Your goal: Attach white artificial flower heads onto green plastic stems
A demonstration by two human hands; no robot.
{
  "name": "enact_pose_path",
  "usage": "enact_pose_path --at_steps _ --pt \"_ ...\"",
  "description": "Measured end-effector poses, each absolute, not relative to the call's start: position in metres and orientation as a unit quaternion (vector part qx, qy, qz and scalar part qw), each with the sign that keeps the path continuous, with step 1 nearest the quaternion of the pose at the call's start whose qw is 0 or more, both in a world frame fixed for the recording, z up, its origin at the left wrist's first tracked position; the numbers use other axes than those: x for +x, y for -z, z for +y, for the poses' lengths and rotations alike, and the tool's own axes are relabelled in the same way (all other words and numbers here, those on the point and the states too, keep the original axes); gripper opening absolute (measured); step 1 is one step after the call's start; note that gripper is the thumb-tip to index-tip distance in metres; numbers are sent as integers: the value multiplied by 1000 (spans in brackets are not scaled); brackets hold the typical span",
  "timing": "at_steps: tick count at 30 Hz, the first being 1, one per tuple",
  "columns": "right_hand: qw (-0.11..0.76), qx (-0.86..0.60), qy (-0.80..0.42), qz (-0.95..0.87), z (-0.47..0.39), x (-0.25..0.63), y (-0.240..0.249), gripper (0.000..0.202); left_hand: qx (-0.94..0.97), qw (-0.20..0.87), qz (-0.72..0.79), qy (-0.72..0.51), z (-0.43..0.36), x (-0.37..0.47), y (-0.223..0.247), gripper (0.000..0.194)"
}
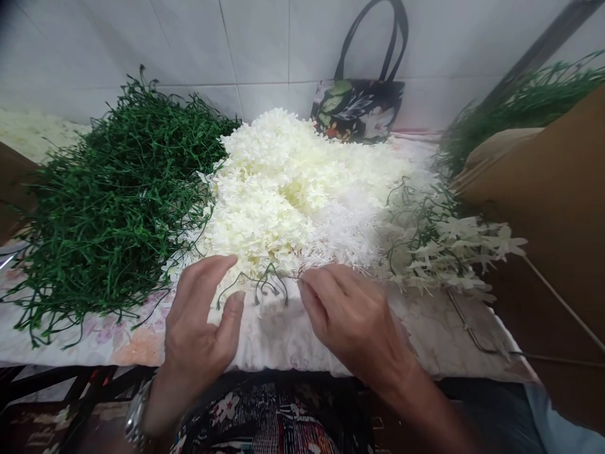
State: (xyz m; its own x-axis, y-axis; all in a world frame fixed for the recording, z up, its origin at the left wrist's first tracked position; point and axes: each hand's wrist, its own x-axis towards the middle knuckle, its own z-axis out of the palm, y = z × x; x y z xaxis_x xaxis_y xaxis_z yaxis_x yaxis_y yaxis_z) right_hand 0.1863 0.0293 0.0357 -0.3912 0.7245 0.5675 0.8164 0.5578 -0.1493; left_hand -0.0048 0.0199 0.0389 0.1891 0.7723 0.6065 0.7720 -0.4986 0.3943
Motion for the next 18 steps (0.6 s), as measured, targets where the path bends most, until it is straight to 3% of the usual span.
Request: enact_pose_path --at_steps 5,10,13,18 --pt "286 -366 73 -883 16 169 -38 19 855 0 431 -289 6 11 -45 41" --pt "327 -358 -18 -874 19 164 -31 18 810 148 475 -309 7 7 -23 36" --pt "320 -396 66 -858 33 178 -29 18 749 227 523 -337 11 -2 -19 30" --pt "202 -503 222 -810 54 196 -27 16 651 333 575 -367 17 -3 -21 22"
